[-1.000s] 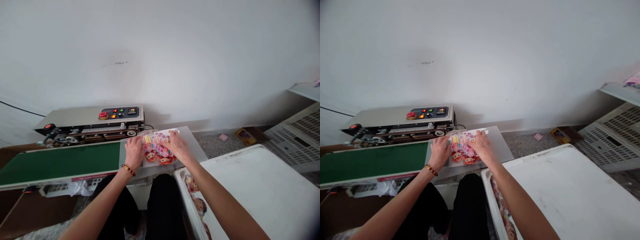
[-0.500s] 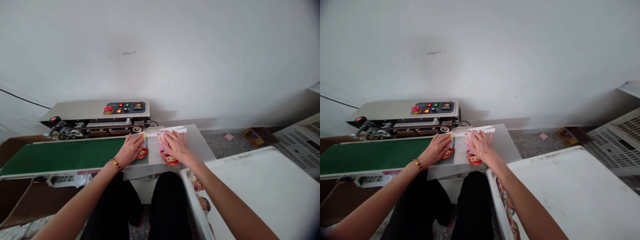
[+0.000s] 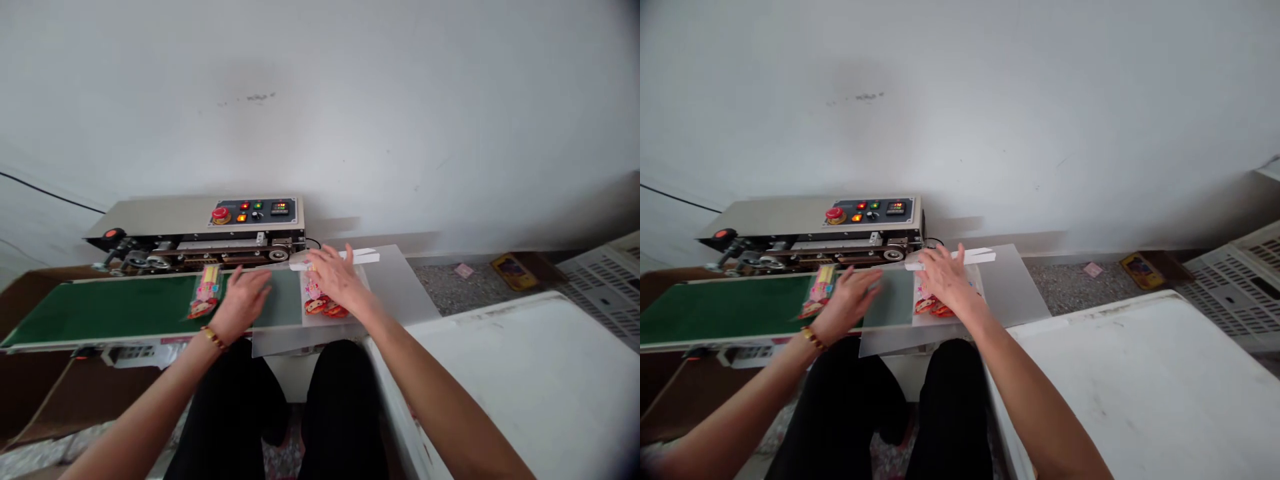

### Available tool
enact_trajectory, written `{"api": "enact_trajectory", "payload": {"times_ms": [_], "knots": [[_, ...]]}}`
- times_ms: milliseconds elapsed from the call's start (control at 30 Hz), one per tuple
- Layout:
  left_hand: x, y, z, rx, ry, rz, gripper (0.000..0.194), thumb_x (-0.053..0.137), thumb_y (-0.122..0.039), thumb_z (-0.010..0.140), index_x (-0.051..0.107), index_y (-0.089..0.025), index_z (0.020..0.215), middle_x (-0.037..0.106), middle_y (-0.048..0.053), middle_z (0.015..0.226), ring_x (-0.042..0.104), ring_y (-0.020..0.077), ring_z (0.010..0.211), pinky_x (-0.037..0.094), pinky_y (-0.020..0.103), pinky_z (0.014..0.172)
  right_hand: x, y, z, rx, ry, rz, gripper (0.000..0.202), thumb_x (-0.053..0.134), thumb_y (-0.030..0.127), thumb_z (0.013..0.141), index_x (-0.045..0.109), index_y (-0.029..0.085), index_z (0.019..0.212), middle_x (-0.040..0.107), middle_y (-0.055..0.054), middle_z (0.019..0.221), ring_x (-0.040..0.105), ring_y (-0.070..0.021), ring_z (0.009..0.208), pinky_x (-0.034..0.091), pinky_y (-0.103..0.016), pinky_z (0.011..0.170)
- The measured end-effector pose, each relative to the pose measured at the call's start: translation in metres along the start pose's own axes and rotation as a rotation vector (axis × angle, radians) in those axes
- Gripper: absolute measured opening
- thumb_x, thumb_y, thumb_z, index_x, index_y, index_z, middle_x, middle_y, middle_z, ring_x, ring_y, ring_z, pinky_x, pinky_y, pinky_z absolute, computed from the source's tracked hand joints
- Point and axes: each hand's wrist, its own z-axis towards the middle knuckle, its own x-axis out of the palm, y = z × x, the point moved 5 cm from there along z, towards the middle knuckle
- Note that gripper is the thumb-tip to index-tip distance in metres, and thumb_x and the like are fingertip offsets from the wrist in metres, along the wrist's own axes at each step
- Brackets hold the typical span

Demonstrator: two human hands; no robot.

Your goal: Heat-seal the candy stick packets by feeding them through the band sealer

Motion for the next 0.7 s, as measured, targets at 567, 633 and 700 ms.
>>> {"api": "enact_trajectory", "payload": {"times_ms": [567,633,700], "knots": [[0.033,-0.019,0.02,0.143,0.142,-0.065,0.045,0.049,-0.032,0.1,0.052,-0.019,0.143,0.054,0.015,0.152,0.052,0.0269,0.14,0.029,0.056,0.126,0.01,-0.032,-0.052,0.06,0.091,-0.002,0.045,0.047,0.036,0.103,0.054,0.024,0.146,0.05,-0.011,0.156,0.035,-0.0358,0.148,0.012,-0.072,0.121],[0.029,-0.008,0.016,0.136,0.162,-0.073,0.047,0.049,-0.036,0.1,0.052,-0.018,0.144,0.053,0.016,0.152,0.052,0.0273,0.141,0.029,0.057,0.126,0.008,-0.031,-0.048,0.016,0.097,-0.013,0.042,0.048,0.036,0.103,0.057,0.025,0.143,0.052,-0.01,0.154,0.035,-0.0361,0.148,0.009,-0.074,0.12],[0.023,0.008,0.01,0.118,0.179,-0.078,0.049,0.048,-0.04,0.1,0.052,-0.018,0.144,0.053,0.016,0.153,0.051,0.0278,0.141,0.031,0.055,0.126,0.006,-0.026,-0.04,-0.038,0.094,-0.025,0.037,0.049,0.036,0.103,0.06,0.027,0.137,0.055,-0.008,0.152,0.036,-0.0357,0.147,0.006,-0.075,0.119]]}}
